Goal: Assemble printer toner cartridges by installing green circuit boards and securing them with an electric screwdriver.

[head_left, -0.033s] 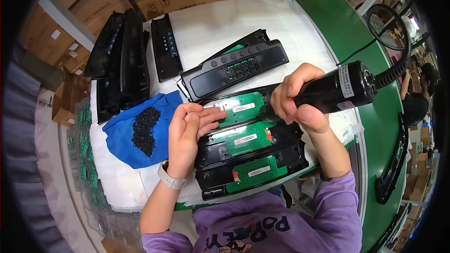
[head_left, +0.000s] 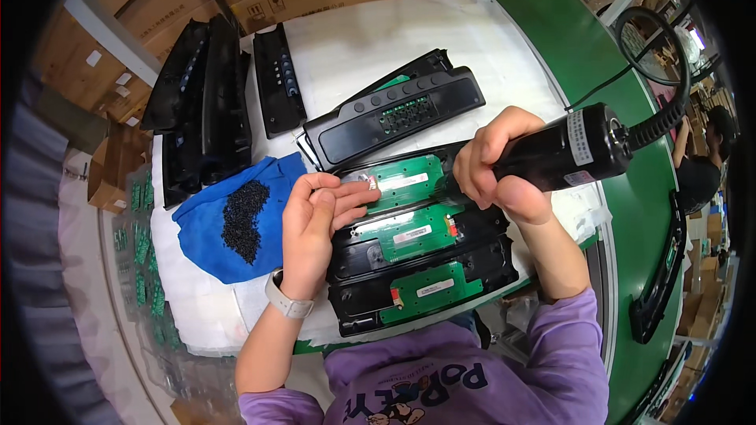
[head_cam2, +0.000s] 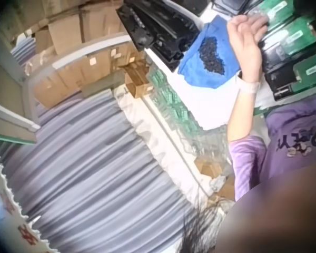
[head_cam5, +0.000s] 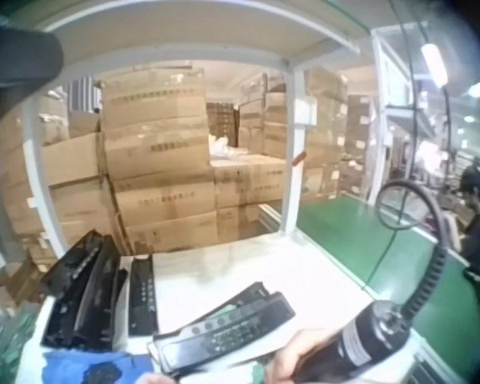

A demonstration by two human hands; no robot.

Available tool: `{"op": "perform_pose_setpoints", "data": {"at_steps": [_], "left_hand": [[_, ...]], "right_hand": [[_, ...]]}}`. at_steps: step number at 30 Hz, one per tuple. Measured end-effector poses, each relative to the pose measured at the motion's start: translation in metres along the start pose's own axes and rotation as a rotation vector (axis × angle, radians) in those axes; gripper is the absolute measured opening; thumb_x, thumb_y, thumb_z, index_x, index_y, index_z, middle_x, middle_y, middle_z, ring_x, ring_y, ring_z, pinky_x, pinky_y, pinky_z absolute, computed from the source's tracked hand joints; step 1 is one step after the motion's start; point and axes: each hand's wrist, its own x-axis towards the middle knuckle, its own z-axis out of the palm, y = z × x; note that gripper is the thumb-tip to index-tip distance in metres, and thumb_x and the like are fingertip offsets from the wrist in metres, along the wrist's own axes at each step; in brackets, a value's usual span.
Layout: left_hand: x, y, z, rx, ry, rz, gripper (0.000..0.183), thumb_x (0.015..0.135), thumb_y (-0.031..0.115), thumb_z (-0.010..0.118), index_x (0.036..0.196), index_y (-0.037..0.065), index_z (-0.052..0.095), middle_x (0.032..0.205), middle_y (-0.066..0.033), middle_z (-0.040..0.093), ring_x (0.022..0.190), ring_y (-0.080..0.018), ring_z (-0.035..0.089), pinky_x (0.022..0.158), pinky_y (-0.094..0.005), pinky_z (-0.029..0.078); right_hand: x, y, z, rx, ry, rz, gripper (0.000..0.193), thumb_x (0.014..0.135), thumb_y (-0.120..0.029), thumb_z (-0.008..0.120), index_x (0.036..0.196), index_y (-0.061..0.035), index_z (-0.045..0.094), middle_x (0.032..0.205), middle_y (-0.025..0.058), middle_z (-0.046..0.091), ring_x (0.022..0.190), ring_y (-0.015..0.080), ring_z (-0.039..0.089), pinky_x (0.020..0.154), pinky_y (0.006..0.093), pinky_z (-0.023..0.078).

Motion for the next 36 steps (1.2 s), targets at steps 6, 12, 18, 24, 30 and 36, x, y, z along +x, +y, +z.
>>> {"op": "perform_pose_setpoints", "data": {"at_steps": [6,12,18,24,30,36], "left_hand": [[0.001,0.0,0.001,0.102,0.023,-0.015,0.016,0.095,0.015,0.039,0.101,0.001,0.043,0.096,-0.0213,0.061,0.084,-0.0258,0.065,0.069,-0.0256,0.053],[0.001,0.006,-0.003,0.131,-0.046,-0.119,0.021,0.097,0.02,0.038,0.097,0.0,0.046,0.065,-0.0106,0.059,0.049,-0.0114,0.055,0.041,-0.0181,0.038],[-0.003,0.008,-0.003,0.028,-0.042,-0.08,0.014,0.095,0.017,0.041,0.091,0.005,0.045,0.055,0.0041,0.036,0.044,-0.0027,0.023,0.04,-0.0194,0.018],[-0.007,0.014,0.006,-0.024,-0.139,-0.132,0.014,0.089,0.01,0.052,0.098,0.003,0.045,0.065,-0.0053,0.054,0.046,-0.008,0.043,0.042,-0.0194,0.031],[-0.014,0.01,0.004,-0.036,-0.224,-0.207,0.011,0.083,0.007,0.062,0.085,-0.001,0.056,0.07,-0.0112,0.063,0.052,-0.0134,0.059,0.045,-0.0218,0.044],[-0.014,0.002,0.007,-0.059,-0.152,-0.178,0.011,0.083,0.007,0.062,0.083,-0.003,0.057,0.067,-0.0095,0.061,0.049,-0.0117,0.055,0.045,-0.0214,0.044]], "right_hand": [[0.004,-0.003,0.006,-0.382,-0.203,-0.015,0.024,0.069,-0.004,0.068,0.077,-0.0021,0.045,0.057,0.0053,0.049,0.047,0.0142,0.047,0.044,0.0256,0.039],[0.008,0.001,0.011,-0.468,-0.27,-0.1,0.021,0.067,0.0,0.066,0.076,-0.0001,0.047,0.056,0.0061,0.051,0.047,0.0144,0.051,0.044,0.0244,0.041],[0.008,0.0,0.023,-0.215,-0.064,0.117,0.024,0.062,0.001,0.07,0.078,-0.0035,0.053,0.07,0.0005,0.053,0.058,0.0067,0.05,0.052,0.0206,0.04],[0.028,-0.012,0.027,0.284,-0.106,-0.143,0.025,0.079,-0.022,0.058,0.093,-0.0042,0.045,0.059,0.0011,0.046,0.045,0.0108,0.044,0.049,0.0256,0.038],[0.031,-0.01,0.033,0.414,0.032,-0.26,0.026,0.084,-0.028,0.048,0.097,-0.0054,0.046,0.057,0.0021,0.047,0.04,0.0126,0.04,0.046,0.0302,0.038],[0.027,-0.006,0.036,0.385,0.036,-0.26,0.025,0.083,-0.026,0.048,0.097,-0.0051,0.045,0.057,0.0026,0.046,0.04,0.0127,0.04,0.046,0.03,0.038]]}}
